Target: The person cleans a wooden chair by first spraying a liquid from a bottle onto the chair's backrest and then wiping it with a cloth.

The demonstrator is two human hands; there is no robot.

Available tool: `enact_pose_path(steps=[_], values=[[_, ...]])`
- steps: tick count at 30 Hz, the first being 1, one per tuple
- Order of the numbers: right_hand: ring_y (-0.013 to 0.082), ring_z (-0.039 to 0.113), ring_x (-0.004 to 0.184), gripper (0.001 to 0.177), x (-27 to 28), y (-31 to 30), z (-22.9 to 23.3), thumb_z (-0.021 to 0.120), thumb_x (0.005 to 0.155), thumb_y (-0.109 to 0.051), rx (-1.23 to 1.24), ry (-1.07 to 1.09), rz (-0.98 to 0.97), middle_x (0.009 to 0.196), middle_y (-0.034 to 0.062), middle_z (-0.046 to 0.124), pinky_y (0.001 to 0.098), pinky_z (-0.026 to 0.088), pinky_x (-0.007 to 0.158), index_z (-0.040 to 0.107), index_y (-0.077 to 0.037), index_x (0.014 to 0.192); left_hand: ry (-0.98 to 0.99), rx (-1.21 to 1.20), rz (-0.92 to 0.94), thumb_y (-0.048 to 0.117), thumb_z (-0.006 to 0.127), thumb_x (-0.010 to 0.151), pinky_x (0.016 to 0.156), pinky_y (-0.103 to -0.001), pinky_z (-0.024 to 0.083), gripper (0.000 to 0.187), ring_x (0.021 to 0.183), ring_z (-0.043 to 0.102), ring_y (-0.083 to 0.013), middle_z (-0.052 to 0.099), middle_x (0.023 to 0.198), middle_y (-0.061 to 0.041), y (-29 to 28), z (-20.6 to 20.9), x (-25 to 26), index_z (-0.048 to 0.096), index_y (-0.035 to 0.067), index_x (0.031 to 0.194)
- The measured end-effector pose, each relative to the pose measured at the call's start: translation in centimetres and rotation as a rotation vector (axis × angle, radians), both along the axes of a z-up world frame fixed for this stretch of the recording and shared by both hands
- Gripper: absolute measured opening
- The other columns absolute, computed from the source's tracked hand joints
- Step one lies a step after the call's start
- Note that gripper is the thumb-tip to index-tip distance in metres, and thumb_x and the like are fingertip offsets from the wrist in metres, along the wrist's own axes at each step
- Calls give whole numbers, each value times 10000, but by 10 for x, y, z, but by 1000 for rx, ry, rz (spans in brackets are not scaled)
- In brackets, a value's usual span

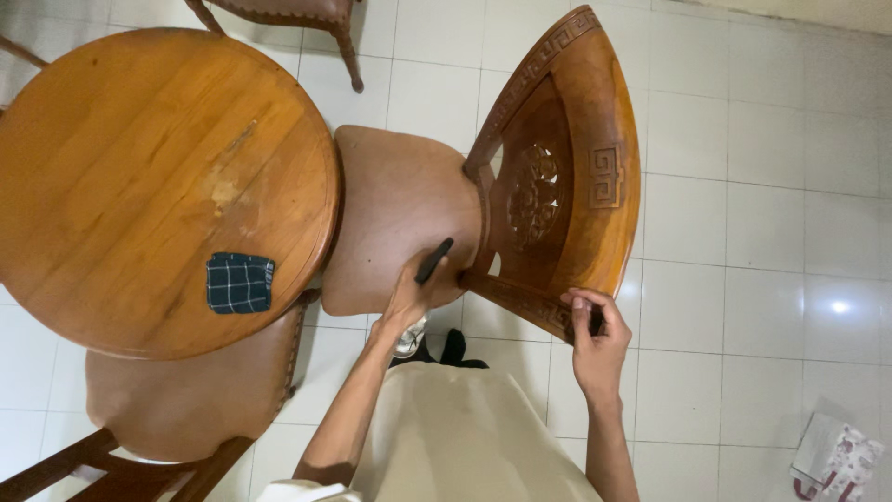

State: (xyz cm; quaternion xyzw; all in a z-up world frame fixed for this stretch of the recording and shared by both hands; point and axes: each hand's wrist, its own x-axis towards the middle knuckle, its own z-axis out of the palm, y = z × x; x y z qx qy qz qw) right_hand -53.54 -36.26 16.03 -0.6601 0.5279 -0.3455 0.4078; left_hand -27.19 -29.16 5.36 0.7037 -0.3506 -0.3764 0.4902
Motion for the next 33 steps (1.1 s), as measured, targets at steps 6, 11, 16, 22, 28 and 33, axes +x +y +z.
enact_pose_path(steps=[6,11,16,22,28,33], values=[[150,696,959,126,-4,-1,-6,606,1066,-84,-26,11,1,1024,103,761,282,537,883,680,6,1114,144,50,-115,286,627,999,865,-369,538,353,945,657,-227,682,1015,-138,20,19,-7,645,-2,1202],[148,695,979,107,-10,-1,-11,603,1065,-61,-20,-59,13,1035,98,741,273,537,885,663,12,1116,109,-136,-189,312,642,1009,896,-380,507,348,957,624,-241,684,1038,-122,21,41,-25,669,4,1169],[151,697,986,98,-13,-2,-12,613,1059,-50,-10,-69,25,1034,100,737,280,542,894,661,17,1113,136,174,-216,343,629,967,772,-432,497,356,785,576,-289,634,878,-160,29,46,-32,681,16,1099],[139,698,1002,89,-11,0,-9,603,1063,-53,13,-86,39,1050,86,727,273,547,901,654,7,1105,47,318,-142,399,637,965,882,-450,486,459,962,627,-310,667,1040,-187,55,19,-20,640,15,1216],[132,697,1006,88,-10,-1,-8,611,1073,-64,-40,-45,62,1058,79,733,248,528,901,661,-1,1110,53,64,-242,377,607,1006,942,-444,477,483,1067,631,-334,674,1178,-191,74,-1,-12,601,-18,1283],[134,685,992,90,-8,0,-4,626,1071,-63,-82,19,67,1042,83,725,246,502,876,672,3,1112,142,220,-314,363,597,999,899,-423,503,420,1003,643,-333,707,1115,-190,73,14,-20,663,18,1229]])
